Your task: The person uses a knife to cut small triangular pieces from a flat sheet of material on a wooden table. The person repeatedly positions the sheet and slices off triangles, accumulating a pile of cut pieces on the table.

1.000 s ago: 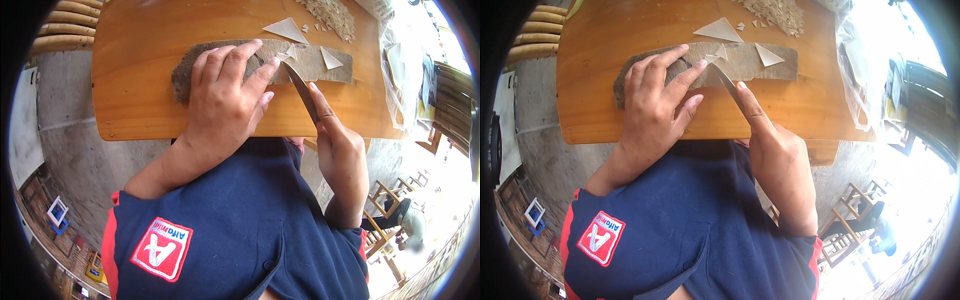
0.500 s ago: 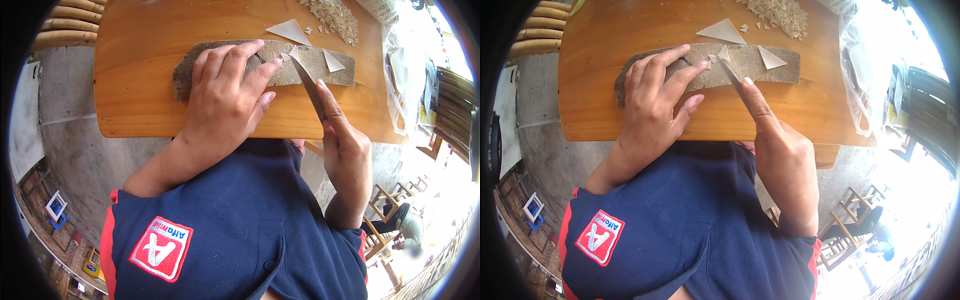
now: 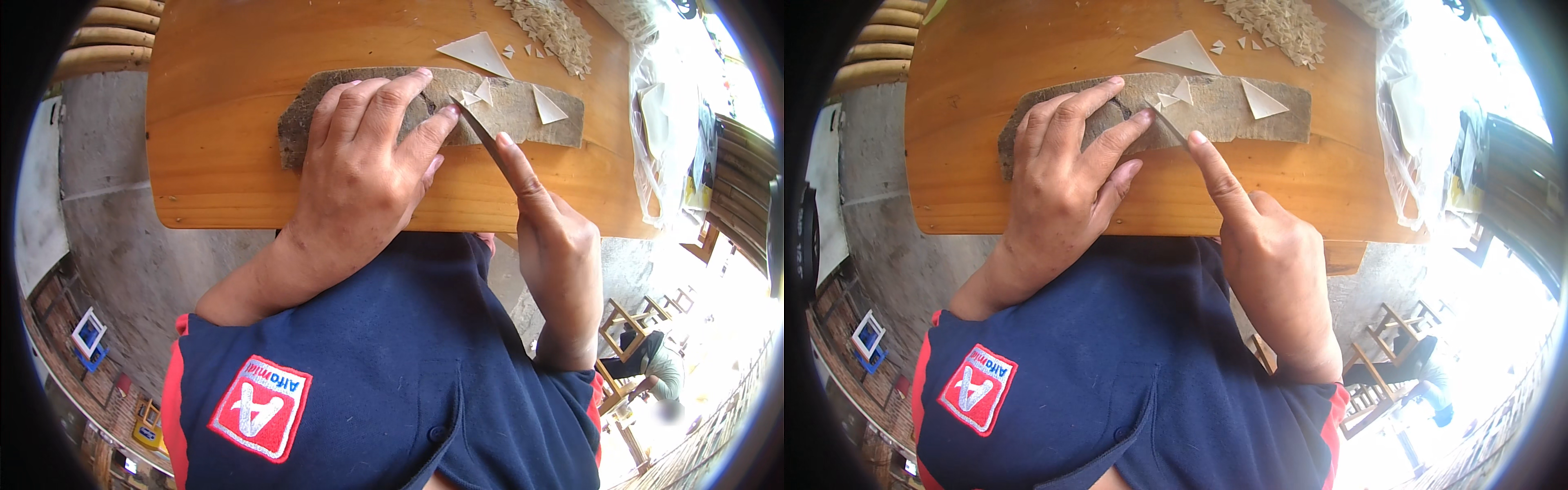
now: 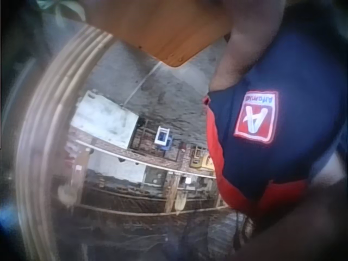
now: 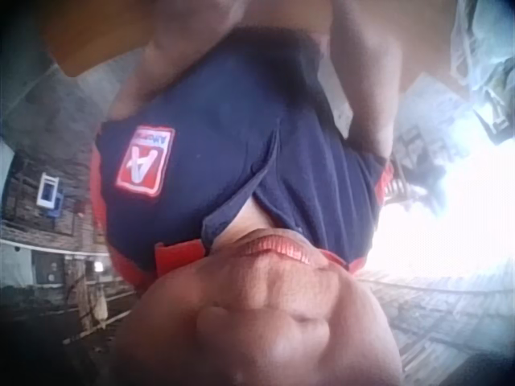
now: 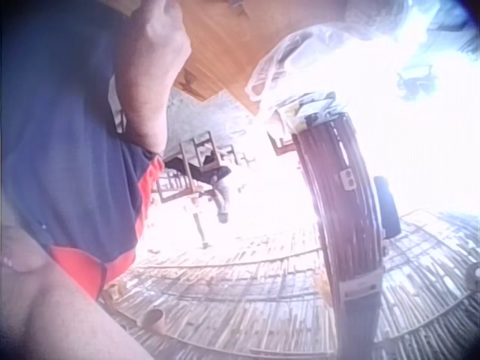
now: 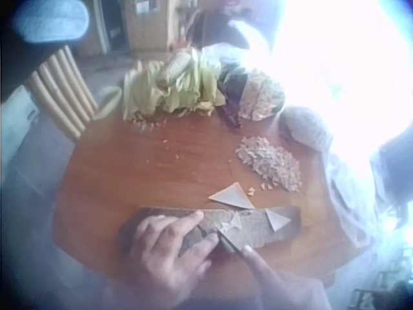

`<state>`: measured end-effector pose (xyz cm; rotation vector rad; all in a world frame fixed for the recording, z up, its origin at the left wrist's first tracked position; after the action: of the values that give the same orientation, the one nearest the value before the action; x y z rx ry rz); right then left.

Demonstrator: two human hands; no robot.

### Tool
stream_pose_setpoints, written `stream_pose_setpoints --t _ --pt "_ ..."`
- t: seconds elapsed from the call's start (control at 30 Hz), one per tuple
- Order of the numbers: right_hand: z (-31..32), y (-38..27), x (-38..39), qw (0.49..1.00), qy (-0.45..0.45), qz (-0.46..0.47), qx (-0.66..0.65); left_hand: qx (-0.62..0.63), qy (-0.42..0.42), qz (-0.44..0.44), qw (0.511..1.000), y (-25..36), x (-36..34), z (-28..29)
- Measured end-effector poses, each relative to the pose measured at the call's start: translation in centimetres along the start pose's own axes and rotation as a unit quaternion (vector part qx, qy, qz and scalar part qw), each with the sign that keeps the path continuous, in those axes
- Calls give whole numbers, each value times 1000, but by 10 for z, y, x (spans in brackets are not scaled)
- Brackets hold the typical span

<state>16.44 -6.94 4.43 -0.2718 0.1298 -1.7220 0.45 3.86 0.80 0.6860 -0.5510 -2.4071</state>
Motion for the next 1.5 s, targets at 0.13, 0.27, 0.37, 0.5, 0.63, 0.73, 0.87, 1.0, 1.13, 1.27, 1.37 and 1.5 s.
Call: stream_pose_setpoints --t 0.13,0.27,0.37,0.5,0.63,0.73,0.87,1.0,1.13,1.27,1.37,1.5 --pt "-3 -6 0 999 -3 9 45 3 1 2 1000 0 1 1" --pt "1 -7 2 1000 -11 -9 15 3 -6 6 1000 0 1 4" --pt "2 1 11 995 5 -42 -91 9 -4 14 1000 0 3 2" --pt "2 12 24 981 -10 -115 -155 -2 -6 15 1000 4 4 3" --pt "3 18 31 956 -22 -183 -227 -4 -6 7 1000 9 -1 1" --pt "-1 15 31 967 31 -131 -218 34 20 6 999 4 -10 -1" --pt "-8 7 20 983 44 -63 -169 24 33 4 999 -4 -26 -3" --pt "-10 6 14 989 40 -66 -127 13 28 -12 999 -3 -31 -2" --pt "-6 14 15 986 43 -103 -126 8 16 -6 1000 -3 -26 -1" --pt "-4 13 17 983 49 -110 -140 14 19 -7 1000 0 -23 3" --pt "-1 2 15 979 13 -133 -157 16 19 -4 1000 0 -20 3" --pt "-4 -11 10 978 25 -120 -170 12 17 -4 1000 1 -18 3"
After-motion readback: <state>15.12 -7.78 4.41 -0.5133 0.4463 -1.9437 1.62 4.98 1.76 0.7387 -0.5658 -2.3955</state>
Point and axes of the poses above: each hand's wrist, its own x-axis away from the middle knuckle, its own z-axis out of the back of the hand, y = z × x, the point moved 4 cm from there along -x, towards the middle knuckle, and after that the axes turned 7 degrees about x, right-handed, at the moved point
